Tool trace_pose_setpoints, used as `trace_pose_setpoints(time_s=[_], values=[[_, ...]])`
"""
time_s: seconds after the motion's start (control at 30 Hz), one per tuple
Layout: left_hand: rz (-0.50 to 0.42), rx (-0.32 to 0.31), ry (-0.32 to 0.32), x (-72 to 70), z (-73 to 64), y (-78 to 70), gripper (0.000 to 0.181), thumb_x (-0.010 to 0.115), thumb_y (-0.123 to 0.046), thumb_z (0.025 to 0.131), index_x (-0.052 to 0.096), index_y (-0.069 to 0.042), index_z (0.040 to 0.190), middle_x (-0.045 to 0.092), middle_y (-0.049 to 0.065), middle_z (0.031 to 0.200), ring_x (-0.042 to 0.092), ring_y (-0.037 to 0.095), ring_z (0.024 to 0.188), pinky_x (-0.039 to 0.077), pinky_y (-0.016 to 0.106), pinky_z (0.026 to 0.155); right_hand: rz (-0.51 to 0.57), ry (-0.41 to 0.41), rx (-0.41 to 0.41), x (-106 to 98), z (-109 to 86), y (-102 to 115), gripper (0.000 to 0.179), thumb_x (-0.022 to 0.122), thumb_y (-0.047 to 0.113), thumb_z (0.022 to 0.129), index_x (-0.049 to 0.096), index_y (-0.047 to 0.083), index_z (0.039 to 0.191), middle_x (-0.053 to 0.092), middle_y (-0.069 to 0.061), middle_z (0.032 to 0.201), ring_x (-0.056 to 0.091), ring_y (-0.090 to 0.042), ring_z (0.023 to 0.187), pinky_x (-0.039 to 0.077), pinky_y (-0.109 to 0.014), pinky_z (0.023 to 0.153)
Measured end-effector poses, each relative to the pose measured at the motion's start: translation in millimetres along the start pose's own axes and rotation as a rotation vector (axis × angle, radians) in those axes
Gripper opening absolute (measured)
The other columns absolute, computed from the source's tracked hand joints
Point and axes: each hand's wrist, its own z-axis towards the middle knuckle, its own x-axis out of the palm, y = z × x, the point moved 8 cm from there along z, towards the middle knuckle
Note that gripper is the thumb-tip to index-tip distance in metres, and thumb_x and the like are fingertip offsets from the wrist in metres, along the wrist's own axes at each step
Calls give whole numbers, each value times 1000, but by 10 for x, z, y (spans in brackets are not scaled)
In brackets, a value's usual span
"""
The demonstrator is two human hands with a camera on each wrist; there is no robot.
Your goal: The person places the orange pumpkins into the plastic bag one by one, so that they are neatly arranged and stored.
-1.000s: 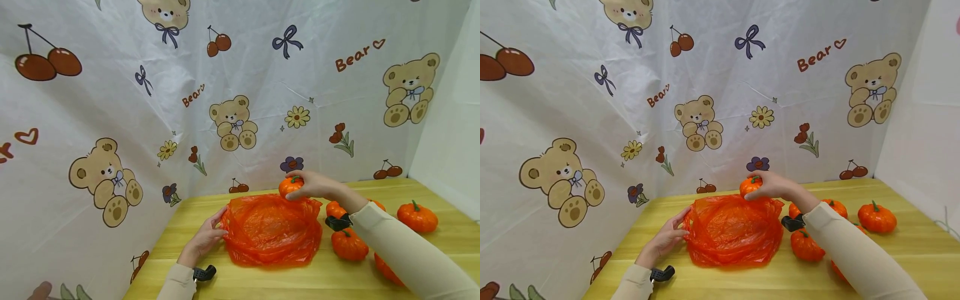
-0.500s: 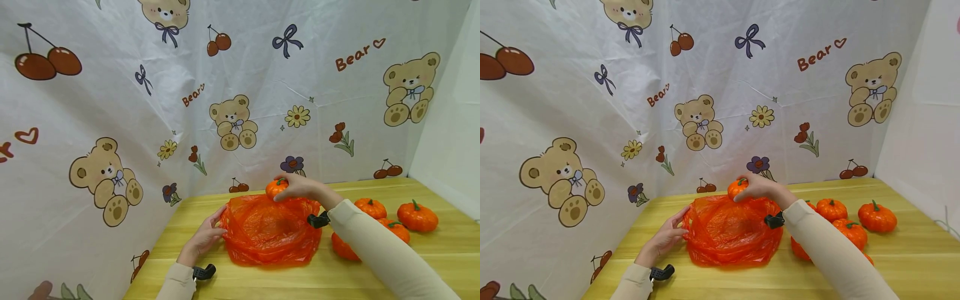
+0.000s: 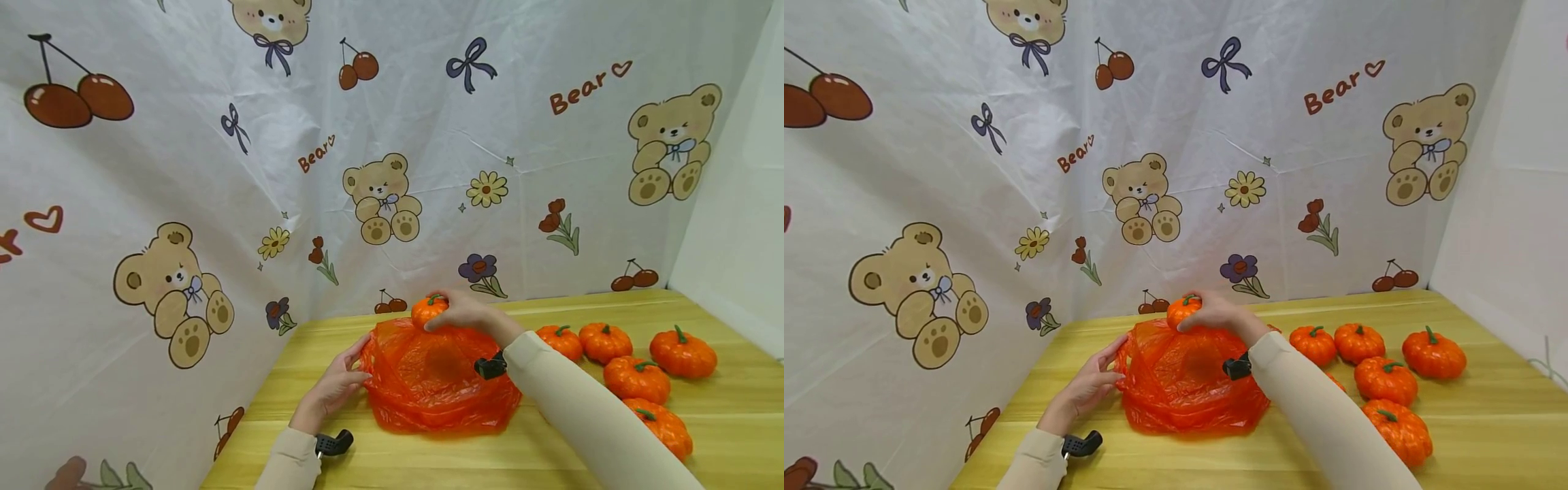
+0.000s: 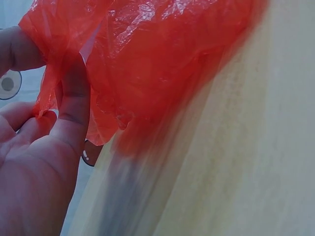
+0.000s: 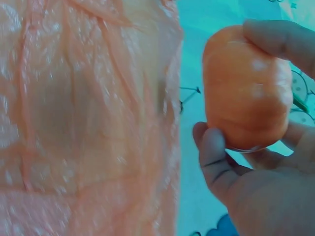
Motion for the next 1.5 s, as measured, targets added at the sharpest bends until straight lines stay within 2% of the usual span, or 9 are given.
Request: trace_pose_setpoints(time_s=[0.13, 0.3, 0.43, 0.63, 0.9, 1.13, 1.37, 1.5], values=[[4, -1, -1, -6, 2, 5, 98, 60, 13, 88, 12, -18, 167, 7, 13, 175, 37, 40, 149, 57, 25, 100, 95, -17, -11, 177, 113, 3, 80, 84, 18, 81, 44, 8, 149, 57, -20, 137, 63, -30, 110, 59, -45, 97], [-3, 0, -1, -13, 1, 5, 99, 60, 13, 87, 11, -17, 167, 6, 12, 175, 32, 42, 151, 56, 25, 101, 164, -37, 2, 402, 227, -43, 80, 86, 12, 78, 45, 7, 147, 57, -19, 134, 62, -30, 109, 60, -38, 92], [-6, 5, 12, 3, 3, -5, 99, 59, 13, 87, 9, -16, 167, 5, 12, 175, 29, 43, 153, 56, 25, 102, 197, -81, 37, 540, 274, -142, 76, 87, 10, 76, 49, 9, 143, 59, -17, 131, 62, -31, 108, 58, -45, 98], [-4, 10, 18, 15, 6, -12, 99, 59, 12, 87, 7, -15, 167, 5, 13, 175, 32, 42, 151, 56, 24, 100, 132, -154, 66, 674, 312, -269, 79, 86, 13, 79, 48, 9, 148, 58, -18, 136, 61, -32, 112, 57, -45, 101], [1, 7, 24, 1, 9, 14, 98, 58, 12, 88, 7, -16, 167, 4, 12, 175, 30, 41, 152, 55, 25, 103, 72, -194, 132, 851, 325, -421, 81, 89, 19, 77, 50, 14, 149, 59, -17, 135, 59, -34, 112, 53, -53, 105], [5, 9, 12, -6, 16, 8, 98, 57, 11, 88, 8, -16, 167, 4, 11, 175, 33, 42, 151, 56, 25, 101, 72, -242, 172, 926, 346, -522, 91, 89, 25, 78, 40, 10, 152, 55, -19, 141, 57, -37, 119, 48, -58, 110], [-3, 3, 9, -9, 17, 21, 98, 58, 12, 88, 8, -17, 167, 3, 10, 175, 31, 37, 152, 55, 24, 103, 57, -261, 191, 942, 282, -530, 75, 89, 25, 80, 46, 3, 137, 57, -20, 134, 59, -35, 116, 50, -55, 109], [-11, -1, 12, -7, 23, 30, 98, 58, 12, 88, 9, -17, 167, 4, 11, 175, 29, 36, 153, 53, 25, 105, 82, -272, 205, 947, 262, -553, 74, 89, 20, 79, 46, 3, 137, 58, -20, 132, 59, -36, 116, 49, -55, 110]])
